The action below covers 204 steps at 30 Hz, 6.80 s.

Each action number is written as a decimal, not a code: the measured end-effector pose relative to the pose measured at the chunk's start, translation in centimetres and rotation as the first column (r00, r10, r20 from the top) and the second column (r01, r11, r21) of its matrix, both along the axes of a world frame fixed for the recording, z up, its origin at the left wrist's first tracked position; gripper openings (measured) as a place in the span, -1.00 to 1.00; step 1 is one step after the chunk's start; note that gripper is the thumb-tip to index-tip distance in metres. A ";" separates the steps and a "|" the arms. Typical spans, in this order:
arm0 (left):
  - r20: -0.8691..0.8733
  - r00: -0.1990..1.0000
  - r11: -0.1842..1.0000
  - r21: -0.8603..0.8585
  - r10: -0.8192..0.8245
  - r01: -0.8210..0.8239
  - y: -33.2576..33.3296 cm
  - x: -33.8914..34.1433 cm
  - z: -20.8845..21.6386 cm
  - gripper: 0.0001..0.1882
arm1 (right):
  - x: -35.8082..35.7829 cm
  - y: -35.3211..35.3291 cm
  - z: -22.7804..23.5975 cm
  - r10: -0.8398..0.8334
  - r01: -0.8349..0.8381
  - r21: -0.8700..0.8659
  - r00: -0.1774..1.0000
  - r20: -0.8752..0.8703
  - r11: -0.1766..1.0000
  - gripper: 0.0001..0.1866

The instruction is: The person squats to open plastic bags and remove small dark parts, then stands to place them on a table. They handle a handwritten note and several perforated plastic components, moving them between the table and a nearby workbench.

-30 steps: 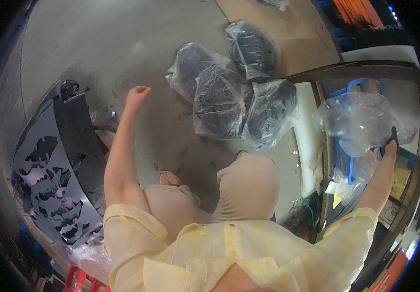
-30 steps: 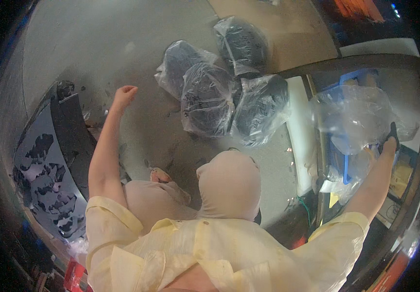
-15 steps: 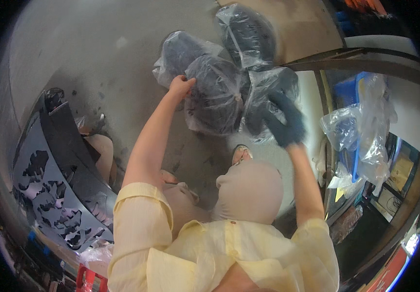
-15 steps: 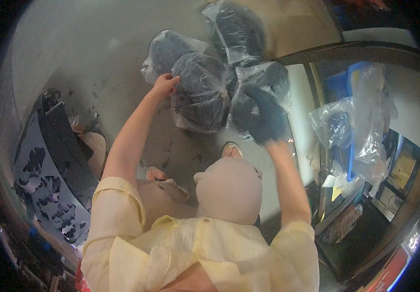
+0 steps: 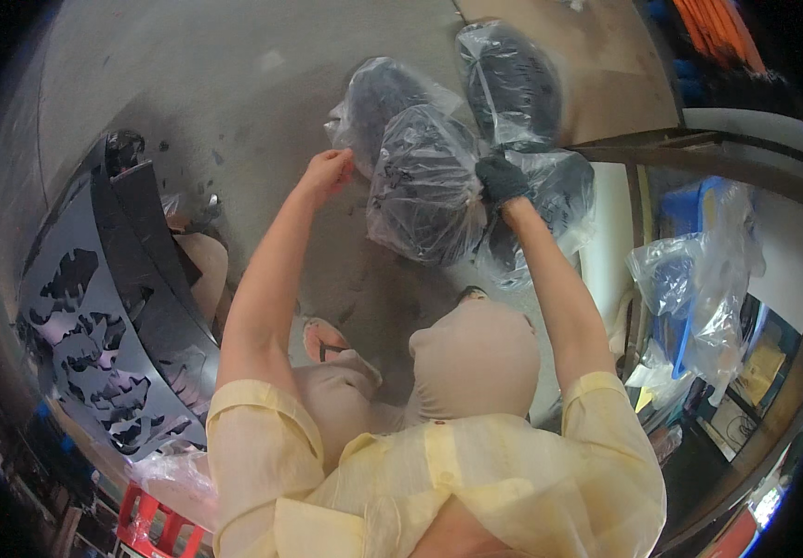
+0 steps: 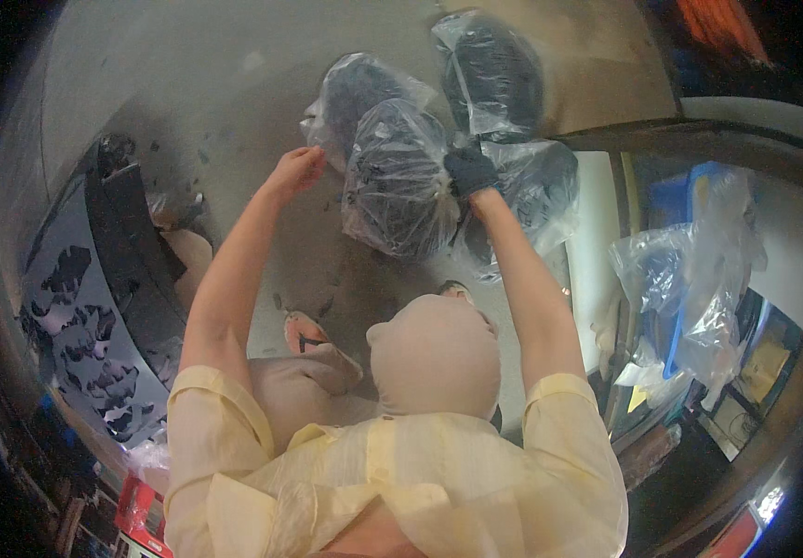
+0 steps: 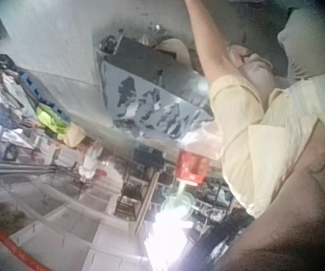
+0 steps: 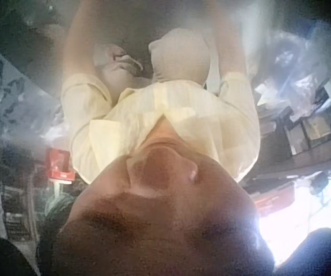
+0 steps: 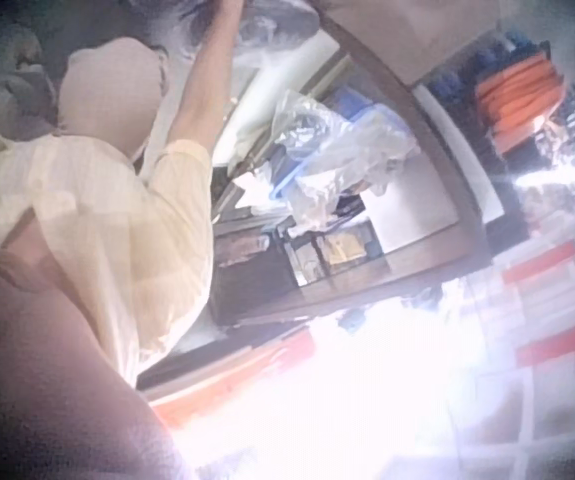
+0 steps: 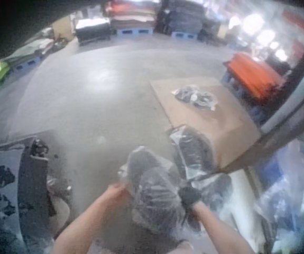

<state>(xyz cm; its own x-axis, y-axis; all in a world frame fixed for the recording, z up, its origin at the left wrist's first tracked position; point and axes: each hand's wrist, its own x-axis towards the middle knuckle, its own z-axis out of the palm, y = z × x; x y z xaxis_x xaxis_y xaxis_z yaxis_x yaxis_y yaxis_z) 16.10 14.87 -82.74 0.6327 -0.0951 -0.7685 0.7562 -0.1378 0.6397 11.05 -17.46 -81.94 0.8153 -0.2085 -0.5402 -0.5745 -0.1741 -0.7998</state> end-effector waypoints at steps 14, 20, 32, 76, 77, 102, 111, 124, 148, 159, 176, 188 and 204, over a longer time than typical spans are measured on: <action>0.017 0.988 0.987 -0.049 -0.151 0.152 -1.1 -0.8 0.3 -0.56 | -3.4 3.5 10.3 0.130 -0.122 0.462 0.991 0.015 0.879 -0.76; 0.126 0.988 0.986 0.155 -0.087 0.067 2.1 0.5 -0.9 -0.46 | -6.9 -0.3 13.7 0.496 -0.486 0.266 0.868 0.035 0.832 -0.78; 0.368 0.914 0.888 0.459 -0.171 -0.019 -0.4 3.2 -7.0 -0.21 | -9.4 2.3 -0.2 0.226 -0.240 -0.272 0.971 -0.083 0.932 -0.62; -0.112 0.644 0.153 -0.928 0.757 -0.340 15.8 -7.7 76.2 -0.65 | 3.1 24.2 64.0 0.492 -0.710 0.510 0.704 0.511 0.485 -0.58; -0.077 0.507 0.222 -0.835 0.858 -0.503 15.3 -8.9 77.6 -0.65 | 3.1 25.6 66.4 0.486 -0.675 0.585 0.734 0.474 0.449 -0.58; 0.125 0.778 0.407 -0.896 0.615 -0.178 9.0 -3.7 85.7 -0.45 | -1.4 14.2 84.5 -0.021 -0.341 0.790 0.913 0.408 0.510 -0.59; 0.448 0.820 0.665 -0.738 0.357 0.114 -0.3 -1.7 90.3 -0.53 | -6.9 4.1 89.4 -0.226 -0.151 0.453 0.704 0.673 0.879 -0.64; 0.101 0.978 0.927 -0.313 -0.184 0.207 -15.1 -6.1 74.4 -0.67 | -15.4 -12.3 72.7 -0.283 0.275 0.069 0.910 0.305 0.959 -0.68; -0.012 0.863 0.856 -0.139 -0.505 0.498 -12.1 -12.1 64.5 -0.76 | -40.8 -16.3 67.3 -0.263 0.167 -0.706 0.964 -0.028 0.688 -0.48; -0.014 0.969 0.966 0.073 -0.248 0.249 -13.0 -17.1 63.5 -0.75 | -33.5 -34.3 73.9 -0.551 0.354 -0.828 0.832 0.067 0.435 -0.23; 0.629 0.189 0.650 0.671 -0.754 0.356 -54.0 -12.5 66.5 -0.28 | -22.9 -41.4 64.1 -0.034 0.110 -0.958 0.994 0.104 0.266 -0.76; 0.590 -0.100 0.436 0.689 -0.801 0.579 -51.5 -9.1 64.5 -0.59 | -30.2 -33.6 67.6 0.121 0.136 -0.804 0.961 0.250 0.578 -0.73; 0.676 -0.055 0.613 0.697 -0.735 0.373 -50.2 -23.5 64.0 -0.79 | -32.5 -38.9 68.4 -0.636 0.130 -0.892 0.746 -0.200 0.433 0.10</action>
